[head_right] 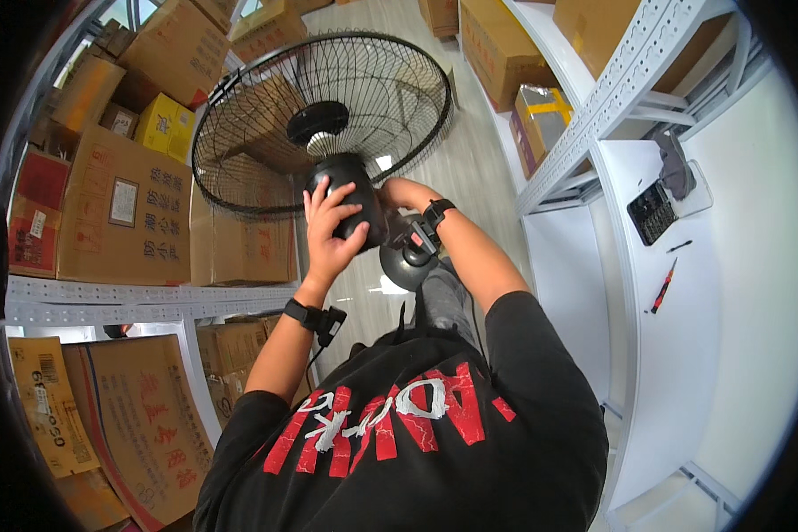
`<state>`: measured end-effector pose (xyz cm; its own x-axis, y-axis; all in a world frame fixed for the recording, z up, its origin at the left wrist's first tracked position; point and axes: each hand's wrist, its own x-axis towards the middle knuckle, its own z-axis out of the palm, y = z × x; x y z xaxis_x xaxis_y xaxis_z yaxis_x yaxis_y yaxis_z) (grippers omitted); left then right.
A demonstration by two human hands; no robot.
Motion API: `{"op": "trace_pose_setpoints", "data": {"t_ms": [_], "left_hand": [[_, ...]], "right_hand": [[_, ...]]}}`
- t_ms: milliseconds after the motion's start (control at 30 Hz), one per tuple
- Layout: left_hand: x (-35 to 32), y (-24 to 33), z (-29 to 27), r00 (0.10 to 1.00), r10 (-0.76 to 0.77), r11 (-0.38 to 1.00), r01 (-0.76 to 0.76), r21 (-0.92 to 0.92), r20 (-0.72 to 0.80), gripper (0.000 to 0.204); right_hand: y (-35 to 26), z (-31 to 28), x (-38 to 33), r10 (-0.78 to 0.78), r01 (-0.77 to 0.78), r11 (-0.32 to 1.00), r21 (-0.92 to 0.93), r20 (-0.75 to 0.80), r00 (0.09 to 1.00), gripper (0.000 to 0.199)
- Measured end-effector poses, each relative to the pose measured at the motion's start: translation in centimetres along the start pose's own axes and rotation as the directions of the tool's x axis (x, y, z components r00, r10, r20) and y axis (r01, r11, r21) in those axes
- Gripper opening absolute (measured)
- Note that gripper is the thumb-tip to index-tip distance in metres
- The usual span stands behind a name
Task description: The person assembles a black pedestal fan by attaching the motor housing to the stand and securing the front grille. They use a screwdriver to tighten screws on the fan cage and adjust the neck joint.
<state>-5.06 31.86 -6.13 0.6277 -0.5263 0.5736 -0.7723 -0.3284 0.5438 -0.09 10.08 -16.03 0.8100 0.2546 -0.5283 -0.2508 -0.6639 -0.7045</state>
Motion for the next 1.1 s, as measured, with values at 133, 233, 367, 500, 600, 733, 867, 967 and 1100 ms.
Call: {"op": "trace_pose_setpoints", "data": {"t_ms": [133,233,367,500,600,733,867,967,1100], "left_hand": [[-0.1,-0.3,0.0,1.000,-0.017,1.000,0.017,-0.020,-0.009,0.027],[-0.4,-0.2,0.1,1.000,-0.018,1.000,0.018,-0.022,-0.012,0.026],[-0.3,-0.1,0.3,1.000,-0.010,0.999,0.010,-0.032,0.001,0.027],[-0.2,0.2,0.6,0.997,-0.072,0.997,0.072,0.000,-0.028,0.025],[-0.1,0.7,1.3,0.992,-0.108,0.994,0.109,0.007,-0.065,0.021],[0.1,1.1,2.2,0.988,-0.124,0.992,0.126,0.009,-0.094,0.015],[0.1,0.8,1.0,0.986,-0.168,0.984,0.167,-0.069,-0.005,0.043],[0.8,0.8,0.0,0.989,-0.123,0.986,0.131,-0.103,0.080,0.050],[0.8,-1.2,-0.6,0.992,-0.043,0.993,0.055,-0.105,0.120,0.061]], "right_hand": [[2.8,2.6,-1.4,-0.213,0.290,0.931,0.219,-0.318,0.924,0.035],[2.9,4.5,-3.0,-0.276,0.394,0.894,0.213,-0.429,0.860,0.034],[4.3,5.9,-1.7,-0.324,0.475,0.860,0.187,-0.520,0.791,0.033],[3.7,5.8,-1.5,-0.372,0.509,0.849,0.141,-0.524,0.766,0.030],[3.7,5.7,-0.5,-0.390,0.479,0.876,0.053,-0.505,0.770,0.030],[4.1,6.5,1.5,-0.279,0.477,0.824,0.306,-0.513,0.812,0.041],[1.7,3.4,2.3,-0.060,0.074,0.996,0.058,-0.208,0.976,0.064],[0.2,1.6,0.5,0.018,-0.003,0.988,0.154,-0.098,0.995,0.063],[2.6,3.0,-0.2,-0.171,0.265,0.947,0.182,-0.412,0.895,0.045]]}}
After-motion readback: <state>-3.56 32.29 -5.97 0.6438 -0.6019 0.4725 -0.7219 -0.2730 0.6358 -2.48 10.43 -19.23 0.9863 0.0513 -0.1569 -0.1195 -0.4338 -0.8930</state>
